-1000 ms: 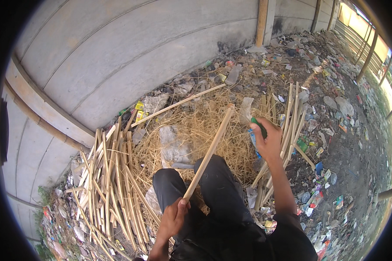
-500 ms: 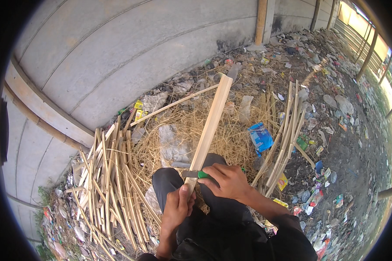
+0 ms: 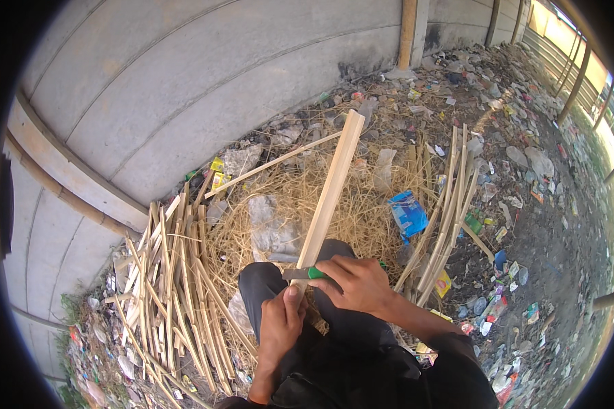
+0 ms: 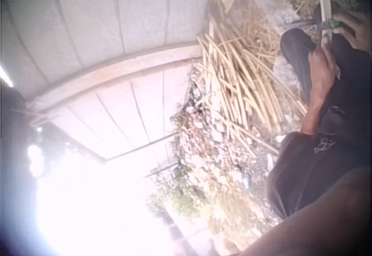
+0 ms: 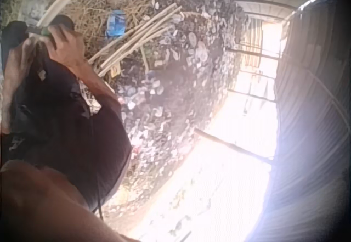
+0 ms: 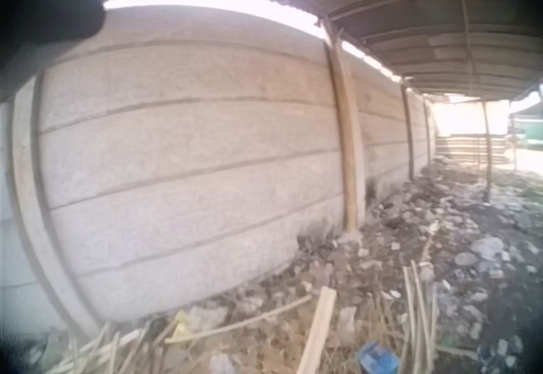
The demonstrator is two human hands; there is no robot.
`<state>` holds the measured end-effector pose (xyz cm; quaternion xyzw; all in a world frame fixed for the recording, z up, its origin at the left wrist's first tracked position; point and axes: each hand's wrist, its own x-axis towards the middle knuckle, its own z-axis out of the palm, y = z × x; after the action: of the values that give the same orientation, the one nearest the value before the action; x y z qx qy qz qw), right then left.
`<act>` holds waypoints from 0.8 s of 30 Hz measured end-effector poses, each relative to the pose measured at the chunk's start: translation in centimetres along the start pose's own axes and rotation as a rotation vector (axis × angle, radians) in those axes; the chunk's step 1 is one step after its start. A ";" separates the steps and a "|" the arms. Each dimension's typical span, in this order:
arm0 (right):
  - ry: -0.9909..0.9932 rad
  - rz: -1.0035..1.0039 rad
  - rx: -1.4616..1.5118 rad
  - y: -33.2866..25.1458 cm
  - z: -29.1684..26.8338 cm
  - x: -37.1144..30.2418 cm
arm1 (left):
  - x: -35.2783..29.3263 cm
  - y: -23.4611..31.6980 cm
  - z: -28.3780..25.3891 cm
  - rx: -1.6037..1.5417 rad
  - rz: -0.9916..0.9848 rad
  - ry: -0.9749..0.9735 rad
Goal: The person sits on the ground and uses a green utility knife to shave and smooth a long bamboo strip. They repeatedly scrape along the length of the strip, rotating it to work different sides, while surrounded by other bamboo pieces and debris.
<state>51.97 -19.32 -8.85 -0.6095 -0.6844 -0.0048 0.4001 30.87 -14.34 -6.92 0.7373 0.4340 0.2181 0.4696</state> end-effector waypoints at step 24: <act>0.225 0.160 0.084 6.4 -3.5 1.2 | -3.7 -1.7 -0.9 0.110 -0.049 -0.082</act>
<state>59.31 -18.40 -8.83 -0.6404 -0.5841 -0.0128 0.4986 27.47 -16.73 -7.64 0.7594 0.4435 0.1523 0.4509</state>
